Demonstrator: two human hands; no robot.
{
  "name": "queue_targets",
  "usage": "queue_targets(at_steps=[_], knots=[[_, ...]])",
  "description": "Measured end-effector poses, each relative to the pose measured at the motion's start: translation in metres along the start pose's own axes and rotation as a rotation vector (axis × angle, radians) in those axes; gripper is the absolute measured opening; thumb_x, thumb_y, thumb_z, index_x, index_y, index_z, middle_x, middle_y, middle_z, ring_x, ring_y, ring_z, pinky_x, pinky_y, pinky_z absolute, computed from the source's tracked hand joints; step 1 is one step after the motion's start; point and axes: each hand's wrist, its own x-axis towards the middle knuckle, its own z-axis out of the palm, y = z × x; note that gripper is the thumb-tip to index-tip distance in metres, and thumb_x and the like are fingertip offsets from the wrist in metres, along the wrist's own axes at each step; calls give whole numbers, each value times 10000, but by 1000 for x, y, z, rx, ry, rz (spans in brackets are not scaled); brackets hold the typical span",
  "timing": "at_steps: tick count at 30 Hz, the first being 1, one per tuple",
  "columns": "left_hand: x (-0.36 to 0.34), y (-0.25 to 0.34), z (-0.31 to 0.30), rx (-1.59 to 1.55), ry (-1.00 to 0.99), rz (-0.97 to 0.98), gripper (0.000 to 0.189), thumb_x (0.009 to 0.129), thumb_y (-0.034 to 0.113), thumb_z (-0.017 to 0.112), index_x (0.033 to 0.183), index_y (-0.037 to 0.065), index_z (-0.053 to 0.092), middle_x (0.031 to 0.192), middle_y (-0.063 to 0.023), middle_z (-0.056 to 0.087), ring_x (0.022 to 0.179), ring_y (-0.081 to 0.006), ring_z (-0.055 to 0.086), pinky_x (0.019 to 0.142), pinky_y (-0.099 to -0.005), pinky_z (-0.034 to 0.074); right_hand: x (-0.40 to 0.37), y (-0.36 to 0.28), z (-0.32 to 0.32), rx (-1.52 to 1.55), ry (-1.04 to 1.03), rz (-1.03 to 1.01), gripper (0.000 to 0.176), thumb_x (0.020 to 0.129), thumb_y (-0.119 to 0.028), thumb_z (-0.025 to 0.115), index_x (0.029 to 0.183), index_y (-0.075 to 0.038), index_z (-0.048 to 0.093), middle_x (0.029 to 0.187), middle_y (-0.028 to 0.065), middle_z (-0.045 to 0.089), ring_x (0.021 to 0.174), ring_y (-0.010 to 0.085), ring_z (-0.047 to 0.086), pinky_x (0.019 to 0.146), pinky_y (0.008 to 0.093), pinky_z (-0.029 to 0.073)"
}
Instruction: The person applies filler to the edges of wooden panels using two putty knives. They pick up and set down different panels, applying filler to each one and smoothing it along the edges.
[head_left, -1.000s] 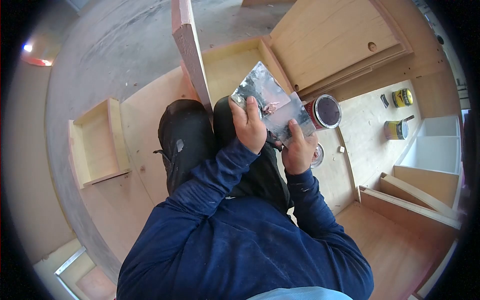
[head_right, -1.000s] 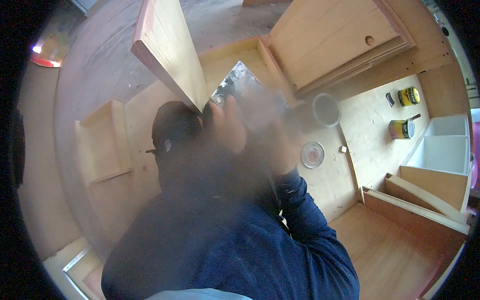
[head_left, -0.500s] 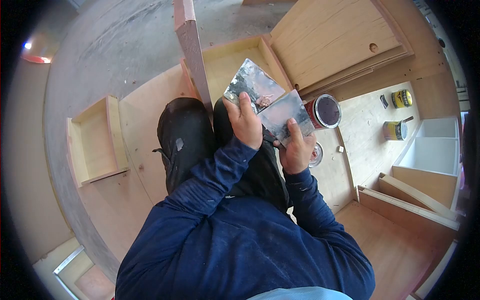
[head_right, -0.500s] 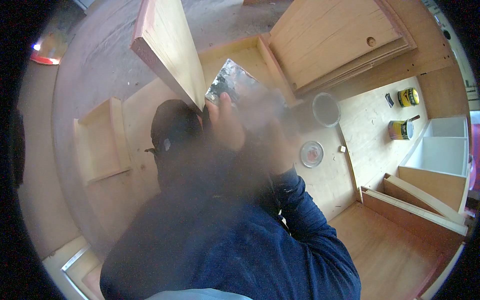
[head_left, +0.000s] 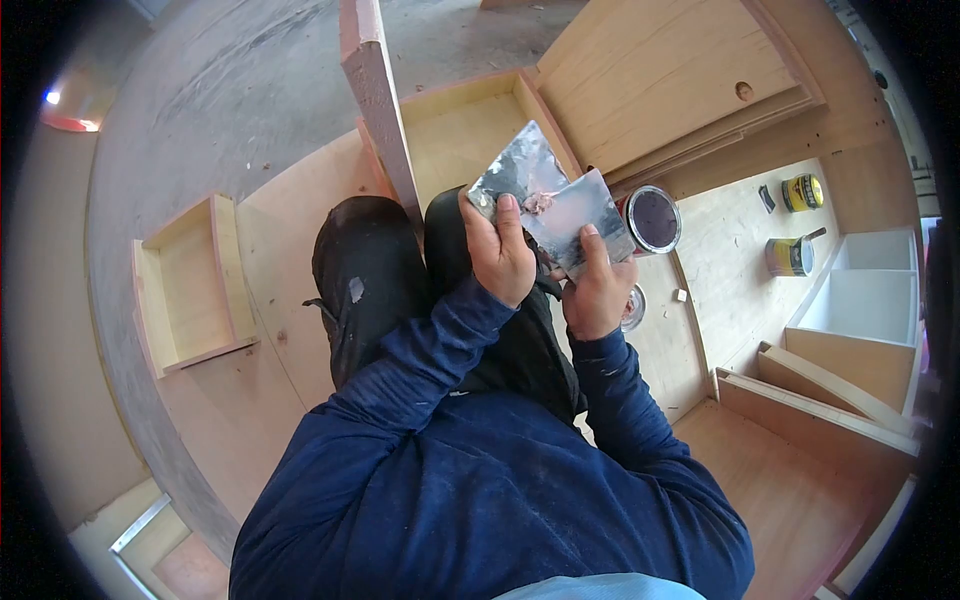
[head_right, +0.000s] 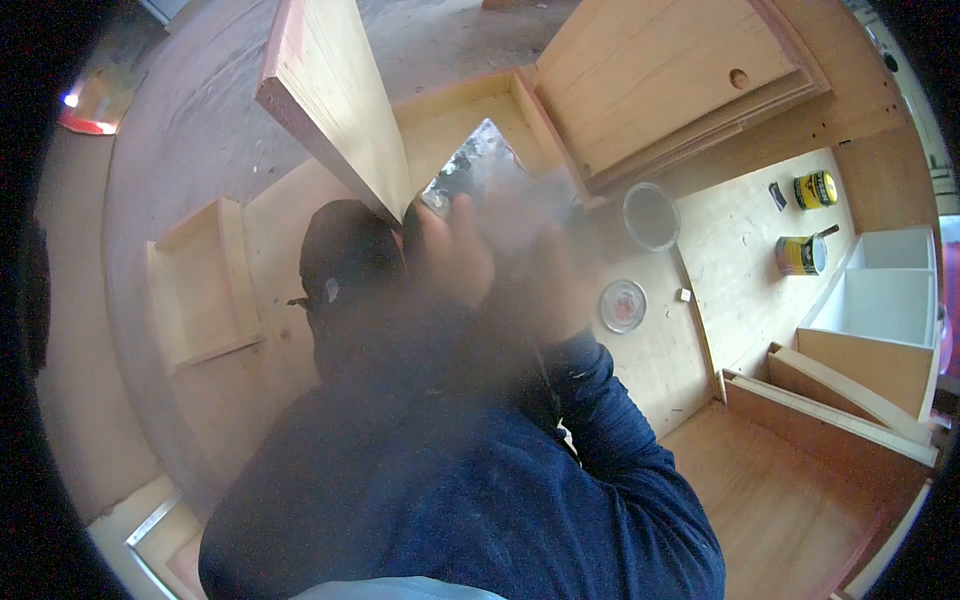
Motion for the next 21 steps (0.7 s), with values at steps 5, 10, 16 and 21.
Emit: queue_targets(at_steps=[5,10,16,21], knots=[[8,12,-11,129,-183,195,223,1030,139,481,1181,-25,475,961,-141,667,845,-210,661,755,-317,510,11,-2,-7,-356,-4,-301,218,925,-118,600,1093,17,561,920,79,662,661,184,670,466,265,502],[12,0,-9,-100,-281,244,169,1014,111,504,1144,2,501,836,-149,670,718,-244,687,638,-320,515,17,2,-10,-381,14,-255,225,925,-140,609,1088,8,568,888,86,665,649,181,665,439,251,456],[16,0,-11,-80,-362,261,172,998,93,520,1146,6,504,754,-154,642,649,-263,680,578,-335,501,35,4,-18,-680,51,-536,190,922,-144,618,1051,-12,578,848,66,666,629,171,652,426,248,435],[19,2,-15,-5,-387,328,185,992,89,529,1150,-3,503,715,-145,620,596,-270,653,555,-331,488,52,1,-18,-618,115,-482,178,938,-150,588,1067,-28,592,862,47,677,654,144,656,443,242,442]])
